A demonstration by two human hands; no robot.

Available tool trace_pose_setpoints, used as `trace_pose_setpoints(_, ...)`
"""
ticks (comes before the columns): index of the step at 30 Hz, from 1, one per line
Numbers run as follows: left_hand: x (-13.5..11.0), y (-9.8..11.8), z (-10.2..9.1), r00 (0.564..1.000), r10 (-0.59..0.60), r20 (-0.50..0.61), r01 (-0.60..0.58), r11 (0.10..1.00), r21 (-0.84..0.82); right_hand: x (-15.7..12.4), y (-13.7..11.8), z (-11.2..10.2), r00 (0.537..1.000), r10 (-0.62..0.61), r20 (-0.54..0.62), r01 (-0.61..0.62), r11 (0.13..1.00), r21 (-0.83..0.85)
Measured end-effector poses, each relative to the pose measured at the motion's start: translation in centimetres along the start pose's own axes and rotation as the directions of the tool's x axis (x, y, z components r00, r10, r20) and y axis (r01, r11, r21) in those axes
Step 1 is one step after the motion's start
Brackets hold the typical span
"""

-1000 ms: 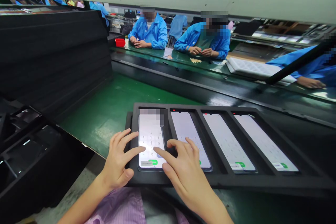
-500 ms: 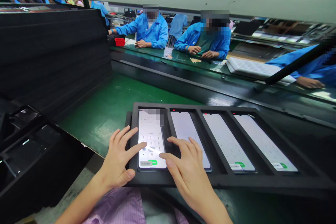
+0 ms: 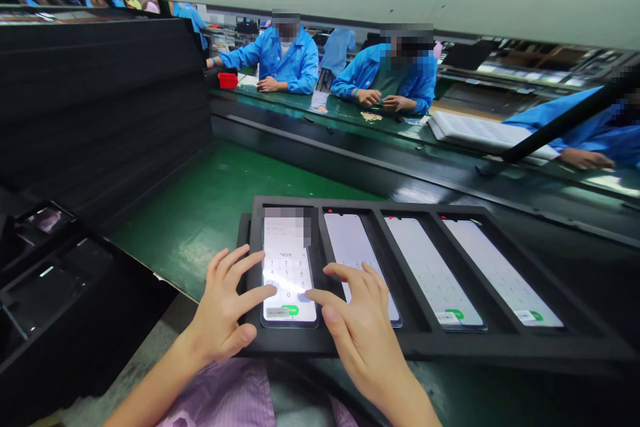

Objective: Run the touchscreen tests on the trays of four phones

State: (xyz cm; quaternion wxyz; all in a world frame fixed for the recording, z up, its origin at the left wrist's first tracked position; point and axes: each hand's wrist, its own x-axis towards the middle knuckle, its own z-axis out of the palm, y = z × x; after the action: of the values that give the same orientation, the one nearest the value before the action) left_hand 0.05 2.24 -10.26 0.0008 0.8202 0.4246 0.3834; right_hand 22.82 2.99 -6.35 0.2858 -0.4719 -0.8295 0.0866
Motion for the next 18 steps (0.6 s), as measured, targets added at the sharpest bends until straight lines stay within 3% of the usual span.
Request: trace_pose_setpoints(18, 0.07, 0.07, -0.24, 0.999, -0.006, 0.033, 0.005, 0.999, 0.033, 0.5, 0.31, -0.36, 0.995, -0.073, 0.074, 0.084, 0.985, -0.15)
